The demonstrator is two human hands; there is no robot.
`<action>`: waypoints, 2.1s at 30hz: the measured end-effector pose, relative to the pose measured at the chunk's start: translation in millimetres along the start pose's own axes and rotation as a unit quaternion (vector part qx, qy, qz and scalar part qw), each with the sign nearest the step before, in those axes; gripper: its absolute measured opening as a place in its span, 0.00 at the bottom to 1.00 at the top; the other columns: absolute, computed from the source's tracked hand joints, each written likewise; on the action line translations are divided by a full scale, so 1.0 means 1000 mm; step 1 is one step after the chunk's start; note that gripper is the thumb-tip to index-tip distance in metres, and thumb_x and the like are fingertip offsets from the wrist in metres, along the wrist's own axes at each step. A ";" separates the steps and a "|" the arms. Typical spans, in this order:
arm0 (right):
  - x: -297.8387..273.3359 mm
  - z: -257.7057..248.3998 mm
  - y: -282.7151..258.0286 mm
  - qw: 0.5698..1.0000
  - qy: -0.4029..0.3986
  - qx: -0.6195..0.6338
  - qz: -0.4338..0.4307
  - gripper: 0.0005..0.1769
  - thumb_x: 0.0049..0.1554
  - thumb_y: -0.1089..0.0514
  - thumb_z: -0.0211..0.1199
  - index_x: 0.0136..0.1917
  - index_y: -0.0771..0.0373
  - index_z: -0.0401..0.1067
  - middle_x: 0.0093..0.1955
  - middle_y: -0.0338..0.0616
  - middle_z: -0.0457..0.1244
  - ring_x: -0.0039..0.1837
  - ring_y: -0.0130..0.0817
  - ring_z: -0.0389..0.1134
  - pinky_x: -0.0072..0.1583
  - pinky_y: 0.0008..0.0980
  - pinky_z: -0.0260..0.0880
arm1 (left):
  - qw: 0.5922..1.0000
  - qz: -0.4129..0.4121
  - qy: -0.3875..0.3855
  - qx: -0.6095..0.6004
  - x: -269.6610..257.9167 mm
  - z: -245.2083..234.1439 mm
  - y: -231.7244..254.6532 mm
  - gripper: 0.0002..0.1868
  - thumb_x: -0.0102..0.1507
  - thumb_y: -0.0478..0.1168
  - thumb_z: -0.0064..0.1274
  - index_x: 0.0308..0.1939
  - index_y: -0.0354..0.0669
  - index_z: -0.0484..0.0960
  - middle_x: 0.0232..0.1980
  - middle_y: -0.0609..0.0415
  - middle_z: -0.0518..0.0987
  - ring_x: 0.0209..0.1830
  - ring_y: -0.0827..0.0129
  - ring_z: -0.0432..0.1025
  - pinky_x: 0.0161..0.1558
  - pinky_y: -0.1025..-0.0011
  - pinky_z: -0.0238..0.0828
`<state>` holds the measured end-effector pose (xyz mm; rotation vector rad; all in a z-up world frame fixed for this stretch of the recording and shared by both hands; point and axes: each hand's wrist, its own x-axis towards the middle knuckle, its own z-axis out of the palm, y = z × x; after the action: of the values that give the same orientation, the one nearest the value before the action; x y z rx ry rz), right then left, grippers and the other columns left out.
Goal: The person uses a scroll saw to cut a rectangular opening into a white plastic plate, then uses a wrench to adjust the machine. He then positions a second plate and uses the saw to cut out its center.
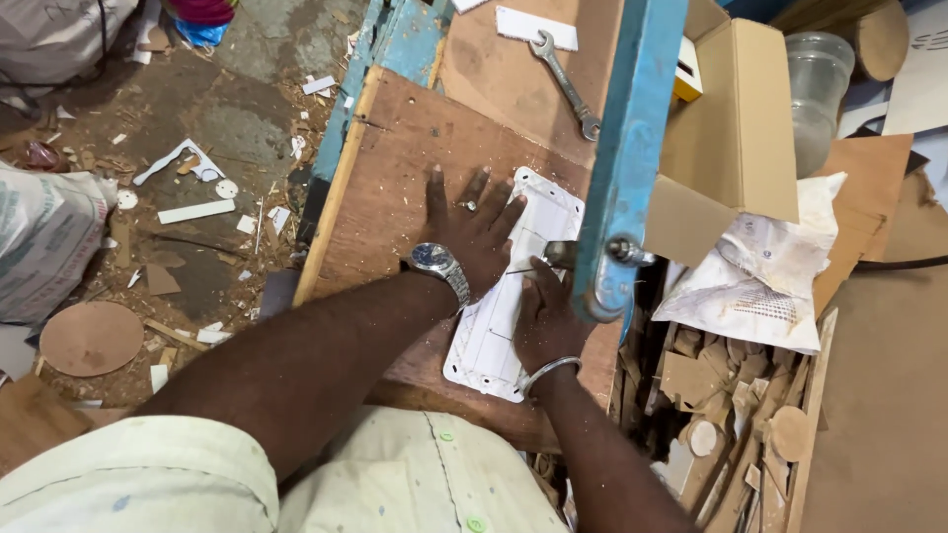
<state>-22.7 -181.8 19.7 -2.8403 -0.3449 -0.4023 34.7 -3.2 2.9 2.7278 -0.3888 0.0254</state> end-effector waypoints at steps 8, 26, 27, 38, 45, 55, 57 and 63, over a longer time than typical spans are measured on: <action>0.002 0.000 -0.003 0.998 -0.015 0.040 0.036 0.18 0.64 0.51 0.57 0.66 0.52 0.75 0.66 0.55 0.63 0.66 0.51 0.66 0.66 0.50 0.62 | 1.000 0.001 -0.012 0.005 0.005 0.000 -0.002 0.34 0.68 0.52 0.32 0.79 0.52 0.53 0.83 0.52 0.50 0.82 0.49 0.42 0.67 0.24 0.14; 0.011 0.019 0.018 0.990 -0.047 0.118 0.059 0.21 0.63 0.56 0.56 0.68 0.59 0.72 0.64 0.49 0.67 0.66 0.41 0.66 0.70 0.42 0.60 | 1.000 -0.003 -0.016 -0.012 0.017 -0.001 -0.002 0.34 0.69 0.52 0.32 0.79 0.51 0.52 0.83 0.51 0.48 0.83 0.50 0.38 0.68 0.26 0.13; 0.010 0.018 0.017 0.990 -0.048 0.118 0.060 0.21 0.63 0.56 0.56 0.68 0.59 0.72 0.64 0.49 0.67 0.66 0.41 0.66 0.70 0.42 0.60 | 1.000 -0.003 -0.017 -0.012 0.016 0.002 -0.003 0.34 0.69 0.52 0.32 0.79 0.51 0.52 0.83 0.51 0.48 0.83 0.50 0.38 0.68 0.26 0.13; 0.020 0.017 0.018 0.998 -0.049 -0.019 0.028 0.21 0.65 0.53 0.55 0.71 0.54 0.72 0.75 0.53 0.59 0.71 0.49 0.63 0.74 0.47 0.53 | 1.000 -0.003 0.010 0.006 0.024 0.006 -0.004 0.34 0.70 0.51 0.32 0.79 0.49 0.53 0.84 0.50 0.49 0.83 0.50 0.39 0.67 0.24 0.14; 0.020 0.021 0.023 0.991 -0.099 0.021 0.085 0.23 0.68 0.49 0.50 0.74 0.51 0.68 0.76 0.49 0.59 0.75 0.46 0.62 0.75 0.43 0.55 | 1.000 -0.012 -0.002 0.014 0.029 0.004 -0.003 0.33 0.69 0.52 0.31 0.79 0.51 0.53 0.84 0.52 0.48 0.83 0.51 0.39 0.68 0.25 0.13; 0.027 0.025 0.021 0.986 -0.061 0.132 0.084 0.23 0.67 0.53 0.55 0.73 0.58 0.65 0.78 0.51 0.54 0.75 0.42 0.61 0.75 0.40 0.57 | 1.000 -0.014 -0.016 0.003 0.034 0.002 -0.005 0.33 0.69 0.51 0.30 0.79 0.50 0.51 0.84 0.52 0.47 0.83 0.50 0.38 0.67 0.25 0.13; 0.027 0.027 0.020 0.974 -0.050 0.199 0.097 0.25 0.66 0.55 0.57 0.74 0.60 0.60 0.77 0.51 0.55 0.74 0.40 0.62 0.75 0.38 0.60 | 1.000 -0.015 -0.018 0.000 0.035 0.004 -0.005 0.34 0.69 0.52 0.30 0.79 0.50 0.51 0.84 0.52 0.47 0.83 0.50 0.38 0.67 0.25 0.13; 0.032 0.025 0.013 0.915 -0.022 0.381 0.127 0.30 0.65 0.65 0.58 0.76 0.65 0.49 0.70 0.53 0.62 0.71 0.36 0.67 0.69 0.31 0.70 | 1.000 -0.013 0.006 -0.005 0.038 0.009 -0.007 0.33 0.70 0.51 0.31 0.80 0.50 0.53 0.84 0.51 0.48 0.83 0.50 0.38 0.68 0.25 0.11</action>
<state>16.7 -180.5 3.7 -2.0848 -0.0970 -0.1060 72.8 -10.8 -5.2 2.7217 -0.3488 0.0327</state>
